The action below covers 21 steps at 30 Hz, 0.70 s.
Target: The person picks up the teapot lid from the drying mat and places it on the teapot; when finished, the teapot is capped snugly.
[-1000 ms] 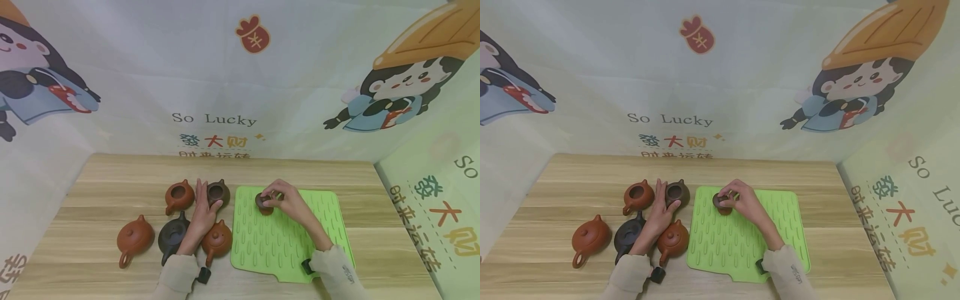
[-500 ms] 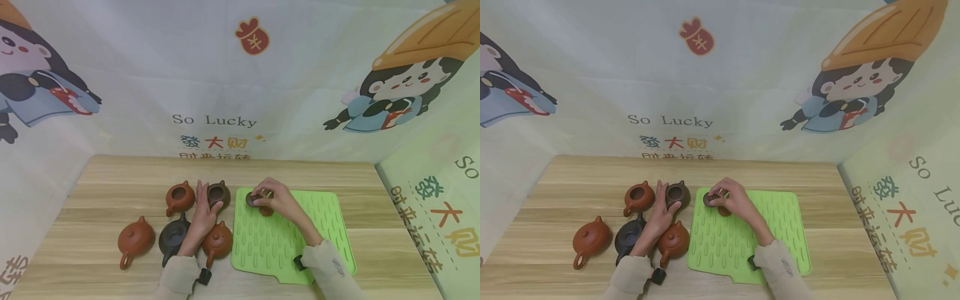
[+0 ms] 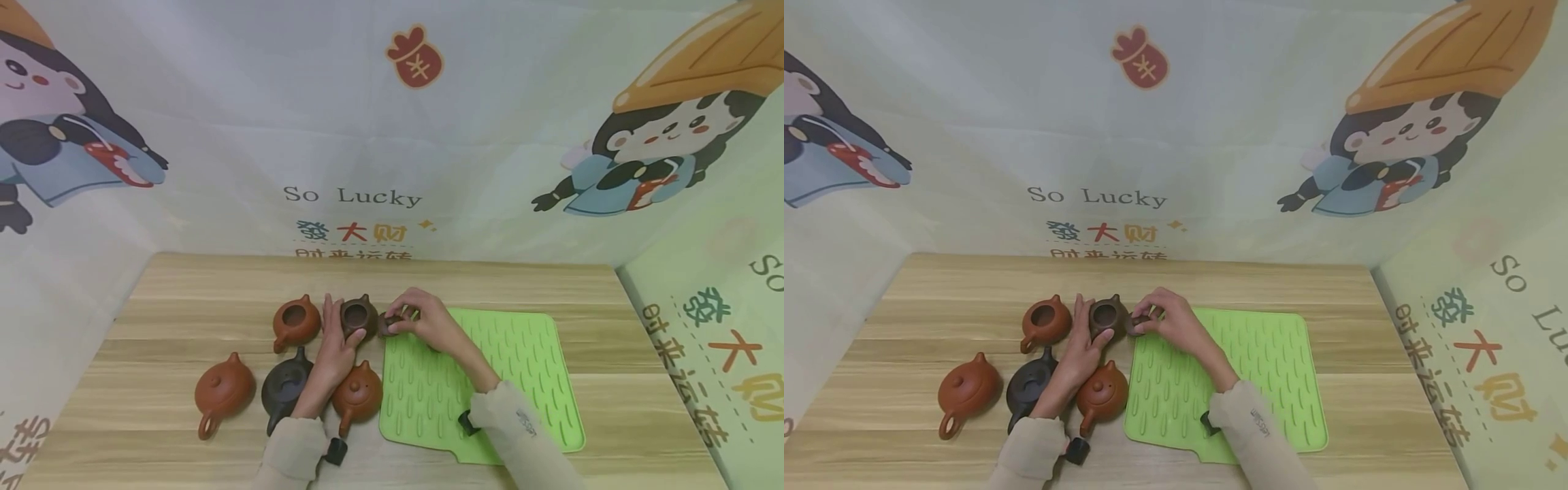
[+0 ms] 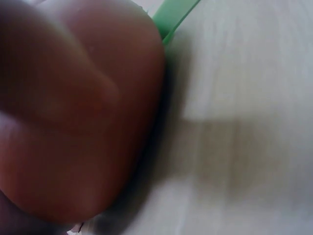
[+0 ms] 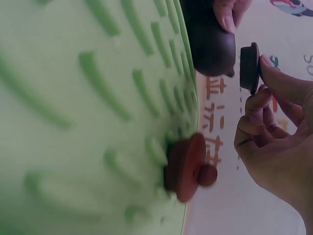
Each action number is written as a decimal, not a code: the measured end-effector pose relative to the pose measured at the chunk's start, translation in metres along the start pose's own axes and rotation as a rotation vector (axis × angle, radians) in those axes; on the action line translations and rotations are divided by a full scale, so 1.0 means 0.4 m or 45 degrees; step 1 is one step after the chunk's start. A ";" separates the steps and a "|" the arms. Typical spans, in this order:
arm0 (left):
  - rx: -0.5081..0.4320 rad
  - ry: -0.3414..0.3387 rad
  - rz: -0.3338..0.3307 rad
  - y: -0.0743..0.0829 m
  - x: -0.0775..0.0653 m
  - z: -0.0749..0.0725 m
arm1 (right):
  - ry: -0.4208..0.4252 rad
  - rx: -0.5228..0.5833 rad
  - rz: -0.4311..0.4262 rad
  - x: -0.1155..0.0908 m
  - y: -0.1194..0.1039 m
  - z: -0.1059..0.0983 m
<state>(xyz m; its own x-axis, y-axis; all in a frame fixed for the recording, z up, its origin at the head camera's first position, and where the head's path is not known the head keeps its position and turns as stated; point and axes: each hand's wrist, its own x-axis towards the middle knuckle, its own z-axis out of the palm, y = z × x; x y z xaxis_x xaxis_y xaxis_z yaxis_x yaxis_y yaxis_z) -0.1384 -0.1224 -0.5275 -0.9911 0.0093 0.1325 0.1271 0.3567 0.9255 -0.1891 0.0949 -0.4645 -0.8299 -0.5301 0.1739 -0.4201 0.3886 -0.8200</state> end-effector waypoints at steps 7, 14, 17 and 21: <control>-0.002 -0.039 -0.096 0.034 0.002 -0.009 | -0.024 -0.004 -0.028 0.044 -0.020 0.039; -0.001 -0.051 -0.099 0.035 0.004 -0.008 | -0.014 0.017 0.008 0.081 -0.046 0.058; -0.017 -0.023 -0.057 0.019 0.001 -0.006 | -0.002 -0.005 0.005 0.095 -0.054 0.068; -0.014 -0.007 -0.033 -0.022 0.008 0.001 | 0.005 -0.033 0.024 0.113 -0.060 0.086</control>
<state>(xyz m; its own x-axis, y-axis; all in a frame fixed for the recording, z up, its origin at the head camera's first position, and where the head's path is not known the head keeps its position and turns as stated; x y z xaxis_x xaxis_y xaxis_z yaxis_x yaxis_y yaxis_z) -0.1428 -0.1250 -0.5352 -0.9943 0.0054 0.1066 0.1019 0.3467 0.9324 -0.2038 0.0359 -0.4557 -0.8391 -0.5196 0.1610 -0.4140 0.4180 -0.8087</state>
